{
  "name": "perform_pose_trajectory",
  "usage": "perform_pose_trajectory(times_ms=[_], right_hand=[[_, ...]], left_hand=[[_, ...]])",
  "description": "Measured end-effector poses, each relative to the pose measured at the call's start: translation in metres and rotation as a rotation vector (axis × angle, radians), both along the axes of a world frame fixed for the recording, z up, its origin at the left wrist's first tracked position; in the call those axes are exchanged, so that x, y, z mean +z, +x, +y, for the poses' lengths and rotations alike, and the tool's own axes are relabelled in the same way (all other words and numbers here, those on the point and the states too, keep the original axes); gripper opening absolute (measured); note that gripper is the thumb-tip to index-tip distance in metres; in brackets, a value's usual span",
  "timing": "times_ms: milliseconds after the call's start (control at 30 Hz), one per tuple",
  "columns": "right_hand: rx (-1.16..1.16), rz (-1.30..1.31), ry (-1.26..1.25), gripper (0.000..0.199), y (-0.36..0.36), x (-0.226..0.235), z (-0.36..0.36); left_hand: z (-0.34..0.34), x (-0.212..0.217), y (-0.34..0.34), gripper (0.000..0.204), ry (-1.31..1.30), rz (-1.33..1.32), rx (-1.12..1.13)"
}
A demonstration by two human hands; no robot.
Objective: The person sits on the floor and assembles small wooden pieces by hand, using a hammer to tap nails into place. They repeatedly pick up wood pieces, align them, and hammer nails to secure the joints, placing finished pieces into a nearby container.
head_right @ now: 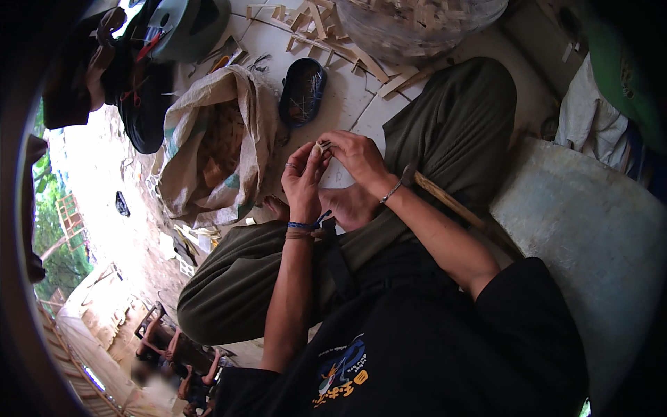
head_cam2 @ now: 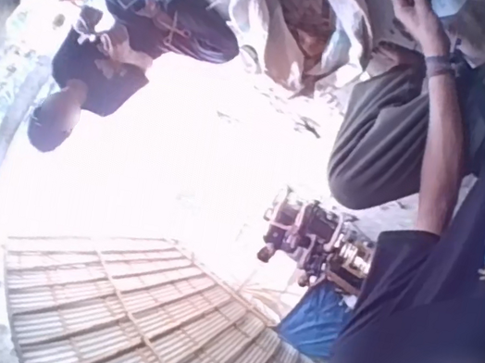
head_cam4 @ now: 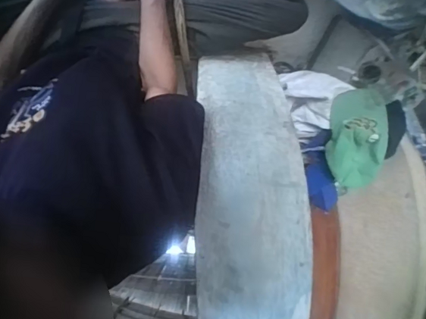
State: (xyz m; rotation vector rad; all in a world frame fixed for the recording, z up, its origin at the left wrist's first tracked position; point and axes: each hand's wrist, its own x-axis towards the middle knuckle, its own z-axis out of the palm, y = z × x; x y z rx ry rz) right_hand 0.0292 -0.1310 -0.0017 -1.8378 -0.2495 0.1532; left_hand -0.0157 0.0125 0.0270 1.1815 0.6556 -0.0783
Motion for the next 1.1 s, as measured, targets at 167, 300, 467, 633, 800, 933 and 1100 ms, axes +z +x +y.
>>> perform_pose_trajectory(times_ms=[167,300,467,633,800,933,1100], right_hand=[[0.004,-0.021,-0.022,0.027,-0.001,0.005,0.001],[0.013,-0.016,-0.036,0.027,-0.001,0.005,0.001],[0.001,-0.005,-0.058,0.028,0.001,0.002,0.001],[0.008,0.000,-0.069,0.028,0.001,0.000,0.000],[0.005,-0.002,-0.047,0.026,0.001,0.001,-0.001],[0.006,0.010,-0.048,0.026,0.002,0.000,-0.001],[0.005,0.041,-0.068,0.030,0.001,0.001,-0.001]], left_hand=[[0.002,-0.004,0.000,0.030,0.008,-0.016,-0.013],[0.003,-0.007,0.000,0.029,0.022,-0.014,-0.027],[-0.001,-0.007,-0.001,0.027,-0.018,-0.037,0.020],[-0.002,-0.007,-0.001,0.026,-0.004,-0.042,0.018],[-0.002,-0.008,-0.001,0.026,0.016,-0.036,0.009],[-0.001,-0.009,0.000,0.026,0.033,-0.060,-0.005],[-0.004,-0.011,0.000,0.026,0.042,-0.091,0.007]])
